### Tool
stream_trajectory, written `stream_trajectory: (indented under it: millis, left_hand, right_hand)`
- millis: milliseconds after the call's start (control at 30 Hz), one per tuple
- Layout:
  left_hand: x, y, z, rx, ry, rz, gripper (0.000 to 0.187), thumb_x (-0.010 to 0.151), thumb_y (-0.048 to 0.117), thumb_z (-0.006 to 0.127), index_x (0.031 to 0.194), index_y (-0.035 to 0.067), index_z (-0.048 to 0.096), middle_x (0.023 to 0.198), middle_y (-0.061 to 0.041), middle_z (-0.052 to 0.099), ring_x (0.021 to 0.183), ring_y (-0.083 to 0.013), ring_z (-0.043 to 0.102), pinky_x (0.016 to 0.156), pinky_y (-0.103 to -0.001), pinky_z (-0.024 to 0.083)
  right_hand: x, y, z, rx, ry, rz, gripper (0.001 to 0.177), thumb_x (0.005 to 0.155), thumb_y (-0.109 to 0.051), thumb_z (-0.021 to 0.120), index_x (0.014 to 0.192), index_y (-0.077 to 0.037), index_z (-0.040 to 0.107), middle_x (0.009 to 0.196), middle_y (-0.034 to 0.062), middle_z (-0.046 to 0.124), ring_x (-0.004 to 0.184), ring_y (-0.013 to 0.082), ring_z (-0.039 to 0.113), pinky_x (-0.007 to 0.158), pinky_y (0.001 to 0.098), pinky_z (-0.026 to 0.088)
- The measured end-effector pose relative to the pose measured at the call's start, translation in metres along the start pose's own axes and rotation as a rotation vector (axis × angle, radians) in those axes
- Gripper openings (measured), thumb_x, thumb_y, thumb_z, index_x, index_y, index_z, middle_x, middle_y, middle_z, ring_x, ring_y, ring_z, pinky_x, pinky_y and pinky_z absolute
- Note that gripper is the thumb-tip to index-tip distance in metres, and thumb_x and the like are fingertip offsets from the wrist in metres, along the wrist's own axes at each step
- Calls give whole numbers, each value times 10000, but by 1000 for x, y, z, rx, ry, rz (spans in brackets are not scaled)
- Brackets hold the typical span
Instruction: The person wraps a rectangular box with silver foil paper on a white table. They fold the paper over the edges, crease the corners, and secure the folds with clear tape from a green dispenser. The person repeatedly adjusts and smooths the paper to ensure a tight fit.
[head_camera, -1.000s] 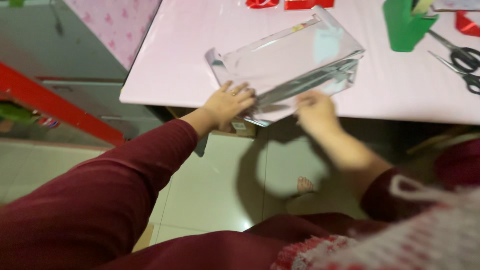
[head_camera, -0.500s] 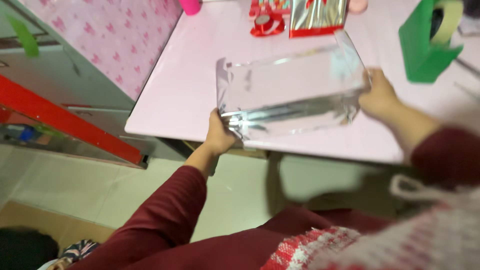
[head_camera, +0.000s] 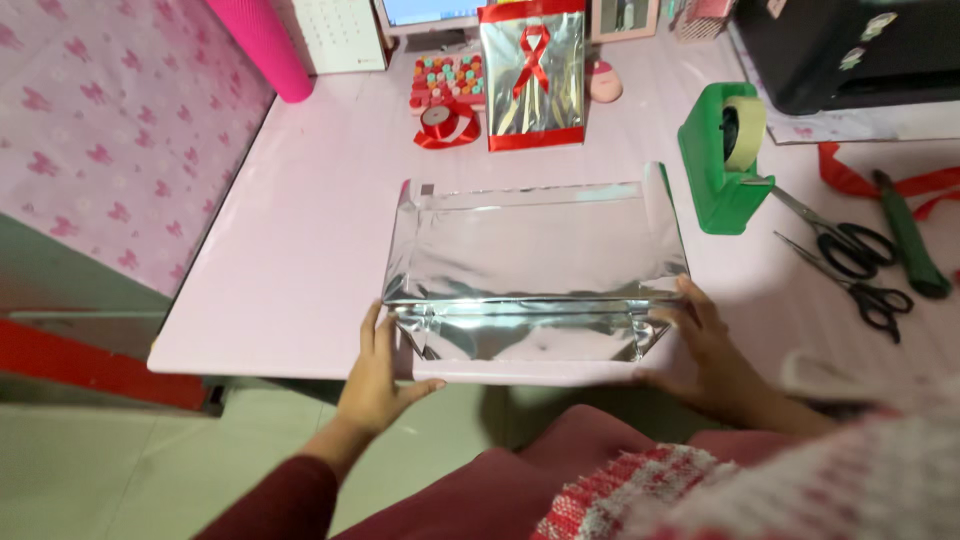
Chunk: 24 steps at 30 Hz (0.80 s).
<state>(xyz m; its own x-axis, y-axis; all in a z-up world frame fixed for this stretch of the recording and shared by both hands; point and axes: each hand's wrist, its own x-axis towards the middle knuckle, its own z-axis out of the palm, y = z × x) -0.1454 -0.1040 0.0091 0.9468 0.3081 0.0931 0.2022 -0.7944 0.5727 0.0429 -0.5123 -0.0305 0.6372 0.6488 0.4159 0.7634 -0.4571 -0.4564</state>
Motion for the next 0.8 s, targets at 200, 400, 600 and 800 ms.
stream_trajectory:
  millis: [200, 400, 600, 800]
  left_hand:
    - [-14, -2, 13, 131, 85, 172, 787, 703, 311, 894, 1344, 0, 560, 1511, -201, 392, 1246, -419, 526, 1020, -457, 468]
    - [-24, -29, 22, 338, 244, 424, 413, 779, 232, 777, 1129, 28, 698, 1211, -85, 668, 1185, -309, 600, 986, -428, 449]
    - [-31, -40, 18, 381, 187, 445, 247, 829, 180, 730, 1070, 128, 735, 1109, -26, 675, 1089, -241, 619, 941, -415, 447]
    - [-23, -37, 4, 354, 250, 457, 243, 785, 250, 775, 997, 140, 731, 1242, -103, 621, 1199, -320, 544, 975, -479, 406]
  right_hand:
    - [-6, -20, 2, 2, 93, -69, 690, 565, -389, 925, 1151, -133, 665, 1560, 280, 243, 1427, 498, 324, 1113, 521, 358]
    - [-34, -2, 17, -111, 91, -37, 620, 553, -269, 918, 1125, -149, 710, 1569, 272, 261, 1410, 496, 381, 1097, 512, 388]
    - [-58, 16, 26, -95, 193, -82, 485, 652, -206, 864, 1123, -199, 750, 1490, 190, 452, 1210, 338, 569, 1046, 438, 466]
    - [-56, 17, 26, -168, 302, -142, 409, 736, -152, 859, 1125, -212, 747, 1449, 100, 552, 1356, 336, 550, 1107, 452, 453]
